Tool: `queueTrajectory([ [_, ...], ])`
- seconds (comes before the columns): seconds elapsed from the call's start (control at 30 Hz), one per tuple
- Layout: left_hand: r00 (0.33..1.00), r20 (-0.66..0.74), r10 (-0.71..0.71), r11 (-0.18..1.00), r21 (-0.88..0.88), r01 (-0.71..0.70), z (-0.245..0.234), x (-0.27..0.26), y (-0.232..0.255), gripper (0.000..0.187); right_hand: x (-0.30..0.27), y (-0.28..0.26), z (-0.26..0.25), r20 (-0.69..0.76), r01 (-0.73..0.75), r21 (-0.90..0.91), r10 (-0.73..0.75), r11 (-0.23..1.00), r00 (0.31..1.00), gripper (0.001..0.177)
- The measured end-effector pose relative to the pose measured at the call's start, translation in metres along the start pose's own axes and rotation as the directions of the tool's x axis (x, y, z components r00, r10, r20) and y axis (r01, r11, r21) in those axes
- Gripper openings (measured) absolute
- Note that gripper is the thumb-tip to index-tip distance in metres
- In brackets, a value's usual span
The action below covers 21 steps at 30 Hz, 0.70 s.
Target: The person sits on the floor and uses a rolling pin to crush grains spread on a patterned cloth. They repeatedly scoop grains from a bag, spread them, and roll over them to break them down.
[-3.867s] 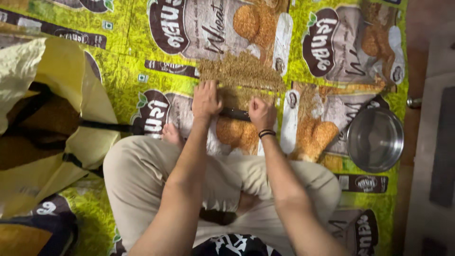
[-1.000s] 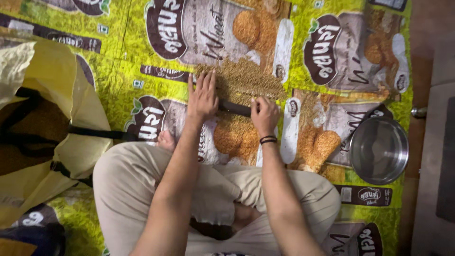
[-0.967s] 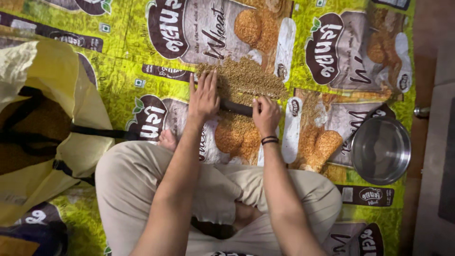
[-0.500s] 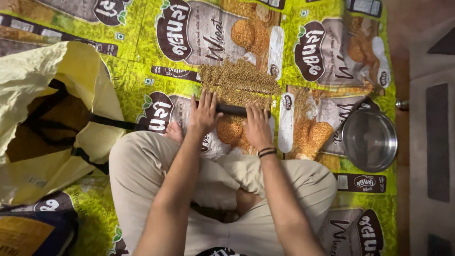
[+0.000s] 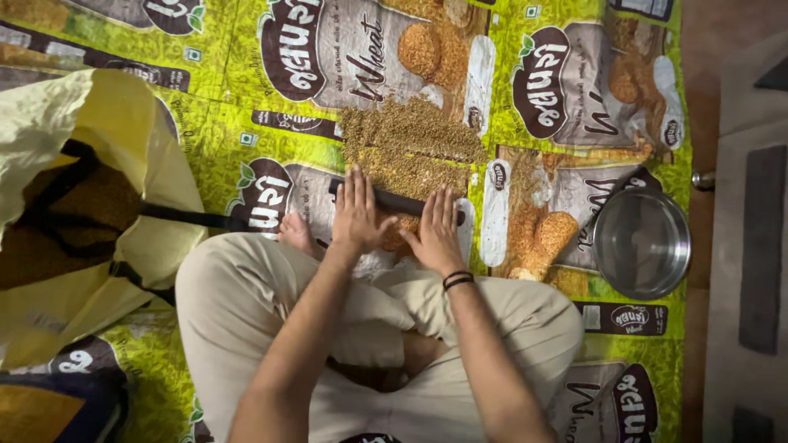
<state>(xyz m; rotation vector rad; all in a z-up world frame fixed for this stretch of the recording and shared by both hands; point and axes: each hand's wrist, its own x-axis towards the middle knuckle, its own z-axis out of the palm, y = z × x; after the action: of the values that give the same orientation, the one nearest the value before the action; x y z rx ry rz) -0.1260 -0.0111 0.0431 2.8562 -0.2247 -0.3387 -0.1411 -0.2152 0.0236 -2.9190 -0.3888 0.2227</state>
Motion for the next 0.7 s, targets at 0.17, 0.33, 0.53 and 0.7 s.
queueTrajectory([
  [0.17,0.999,-0.036,-0.024,0.999,-0.022,0.023,0.008,0.056,-0.003,0.107,0.054,0.019,0.005,-0.112,-0.029,-0.059,0.023,0.998,0.993,0.097],
  [0.33,0.971,-0.232,0.064,0.997,-0.031,-0.073,0.013,0.113,-0.012,0.084,0.122,0.035,-0.002,-0.214,0.016,-0.034,-0.023,0.999,0.977,0.073],
  [0.53,0.954,-0.294,0.066,0.993,-0.073,-0.091,0.003,0.132,-0.010,0.066,0.148,0.037,-0.019,-0.297,0.072,-0.028,-0.077,0.997,0.952,0.068],
  [0.7,0.958,-0.280,0.063,0.995,-0.051,-0.080,0.003,0.108,-0.006,0.070,0.121,0.027,-0.011,-0.317,0.047,-0.058,-0.063,0.997,0.946,0.066],
])
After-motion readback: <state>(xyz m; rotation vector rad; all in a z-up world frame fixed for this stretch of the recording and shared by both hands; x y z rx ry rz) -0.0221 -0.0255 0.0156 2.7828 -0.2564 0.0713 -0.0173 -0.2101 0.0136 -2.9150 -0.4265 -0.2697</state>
